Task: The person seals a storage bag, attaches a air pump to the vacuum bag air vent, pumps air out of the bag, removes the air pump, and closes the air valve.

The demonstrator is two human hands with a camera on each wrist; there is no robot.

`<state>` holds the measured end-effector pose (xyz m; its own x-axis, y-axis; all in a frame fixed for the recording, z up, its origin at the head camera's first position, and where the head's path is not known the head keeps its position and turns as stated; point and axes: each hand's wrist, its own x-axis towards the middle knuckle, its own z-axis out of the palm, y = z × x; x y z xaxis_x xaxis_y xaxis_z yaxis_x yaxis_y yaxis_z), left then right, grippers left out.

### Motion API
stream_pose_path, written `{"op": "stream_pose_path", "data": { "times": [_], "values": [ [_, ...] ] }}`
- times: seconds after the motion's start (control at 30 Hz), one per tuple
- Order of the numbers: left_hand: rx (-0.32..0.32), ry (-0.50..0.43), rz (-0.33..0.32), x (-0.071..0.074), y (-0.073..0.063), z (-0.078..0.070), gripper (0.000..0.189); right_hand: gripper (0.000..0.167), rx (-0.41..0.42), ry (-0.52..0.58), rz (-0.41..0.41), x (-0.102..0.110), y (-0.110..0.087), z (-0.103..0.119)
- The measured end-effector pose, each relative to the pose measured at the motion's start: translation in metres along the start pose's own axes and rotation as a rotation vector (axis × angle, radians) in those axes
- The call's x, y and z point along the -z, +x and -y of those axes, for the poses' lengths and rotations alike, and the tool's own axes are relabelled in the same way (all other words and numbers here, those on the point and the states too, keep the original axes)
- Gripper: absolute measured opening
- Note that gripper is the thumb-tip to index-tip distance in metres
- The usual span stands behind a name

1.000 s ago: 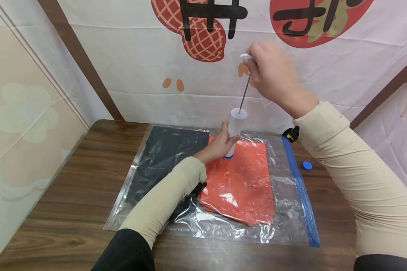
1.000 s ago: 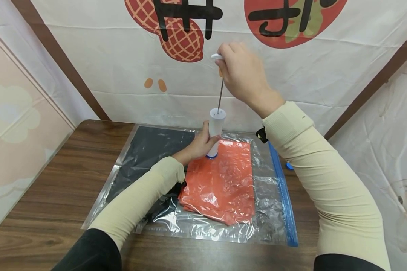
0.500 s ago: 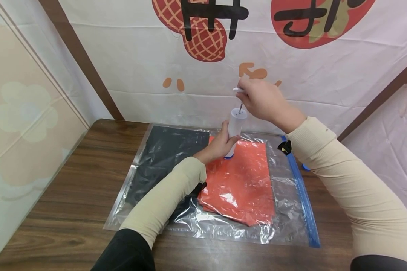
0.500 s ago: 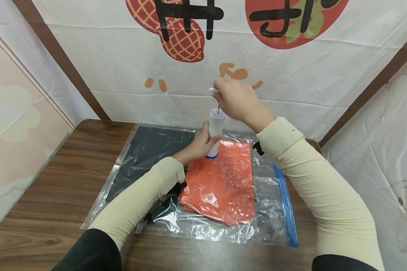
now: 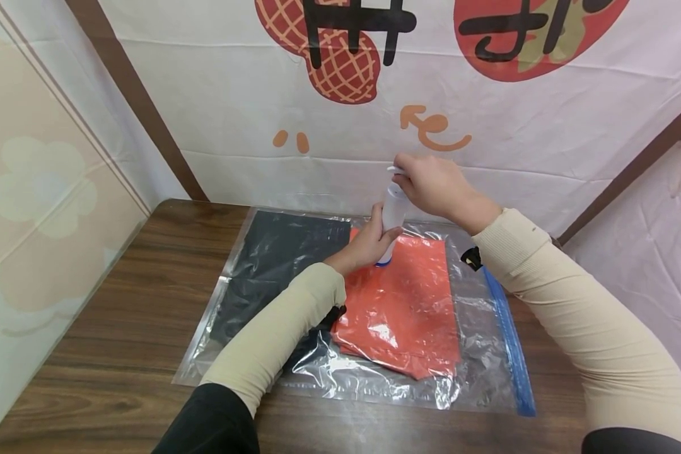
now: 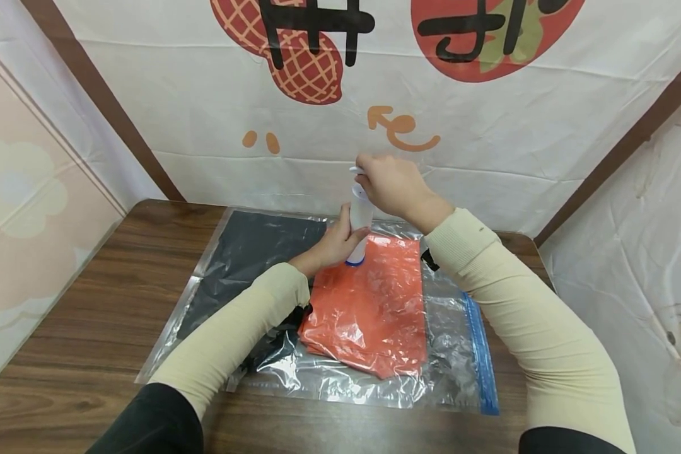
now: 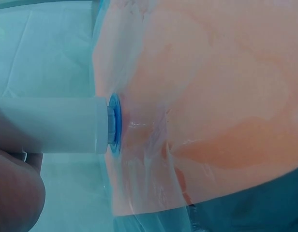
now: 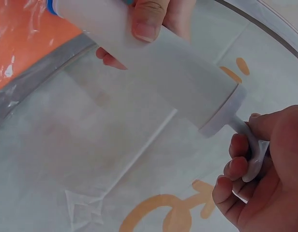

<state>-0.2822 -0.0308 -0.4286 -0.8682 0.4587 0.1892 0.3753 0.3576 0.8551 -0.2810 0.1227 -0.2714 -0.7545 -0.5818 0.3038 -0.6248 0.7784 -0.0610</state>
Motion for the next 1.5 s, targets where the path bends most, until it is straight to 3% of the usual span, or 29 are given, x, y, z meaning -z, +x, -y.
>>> {"op": "stream_pose_path", "data": {
  "times": [0.23,0.6,0.9,1.13,1.5],
  "values": [
    [0.002,0.022,-0.004,-0.001,0.0,0.001,0.063,0.01,0.019,0.008,-0.013,0.01,0.005,0.001],
    [0.021,-0.006,0.003,-0.002,-0.002,0.002,0.064,0.019,-0.02,0.095,-0.17,0.062,0.021,0.003],
    [0.02,0.016,-0.002,-0.001,-0.002,0.002,0.065,0.028,-0.007,0.029,-0.314,0.092,0.027,0.008],
    [0.015,0.028,0.001,-0.003,-0.001,0.003,0.064,0.025,-0.021,0.03,-0.229,0.082,0.023,0.006],
    [0.024,0.005,-0.001,-0.001,0.0,0.0,0.067,0.013,0.046,-0.003,-0.099,0.036,0.014,-0.002]
  ]
}}
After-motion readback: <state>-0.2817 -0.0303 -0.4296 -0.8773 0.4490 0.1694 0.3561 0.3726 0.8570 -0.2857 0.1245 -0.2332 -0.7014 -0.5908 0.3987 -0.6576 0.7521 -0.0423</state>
